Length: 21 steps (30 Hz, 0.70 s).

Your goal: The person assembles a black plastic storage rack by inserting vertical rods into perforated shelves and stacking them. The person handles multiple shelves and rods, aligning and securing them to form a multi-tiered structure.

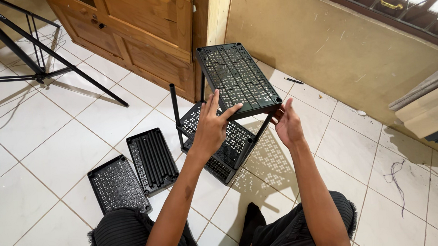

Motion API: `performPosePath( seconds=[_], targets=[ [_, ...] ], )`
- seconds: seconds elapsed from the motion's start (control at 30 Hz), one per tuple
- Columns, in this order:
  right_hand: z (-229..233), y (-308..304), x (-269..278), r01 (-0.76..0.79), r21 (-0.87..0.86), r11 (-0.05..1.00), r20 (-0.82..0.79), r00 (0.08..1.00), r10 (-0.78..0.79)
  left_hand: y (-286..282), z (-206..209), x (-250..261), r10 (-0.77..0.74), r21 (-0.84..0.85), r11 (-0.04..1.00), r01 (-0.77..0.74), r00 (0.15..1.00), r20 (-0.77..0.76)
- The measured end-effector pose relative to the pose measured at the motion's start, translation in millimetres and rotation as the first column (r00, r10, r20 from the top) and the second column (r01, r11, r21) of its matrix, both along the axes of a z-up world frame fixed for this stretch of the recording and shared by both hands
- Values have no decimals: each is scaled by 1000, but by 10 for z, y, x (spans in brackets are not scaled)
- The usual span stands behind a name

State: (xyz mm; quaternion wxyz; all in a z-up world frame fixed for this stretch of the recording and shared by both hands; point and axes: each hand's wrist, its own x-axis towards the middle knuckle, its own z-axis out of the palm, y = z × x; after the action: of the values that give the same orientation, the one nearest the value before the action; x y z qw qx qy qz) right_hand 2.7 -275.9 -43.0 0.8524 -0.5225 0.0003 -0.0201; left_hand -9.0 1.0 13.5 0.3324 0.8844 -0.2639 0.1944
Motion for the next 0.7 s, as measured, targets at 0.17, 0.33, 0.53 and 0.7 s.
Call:
performPosePath(
  seconds=[0.17, 0.33, 0.53, 0.7],
  targets=[
    [-45, 47, 62, 30, 10, 999, 66, 997, -31, 47, 94, -32, -169, -226, 969, 100, 934, -314],
    [-101, 42, 141, 71, 89, 994, 51, 996, -76, 31, -72, 71, -97, -367, 930, 20, 976, -193],
    [-113, 68, 166, 86, 193, 977, 58, 993, -99, -85, -296, 210, -411, -769, 591, -245, 729, -548],
    [-145, 39, 169, 93, 273, 957, 44, 993, -109, -121, -241, 133, -623, -802, 546, -241, 523, -582]
  ],
)
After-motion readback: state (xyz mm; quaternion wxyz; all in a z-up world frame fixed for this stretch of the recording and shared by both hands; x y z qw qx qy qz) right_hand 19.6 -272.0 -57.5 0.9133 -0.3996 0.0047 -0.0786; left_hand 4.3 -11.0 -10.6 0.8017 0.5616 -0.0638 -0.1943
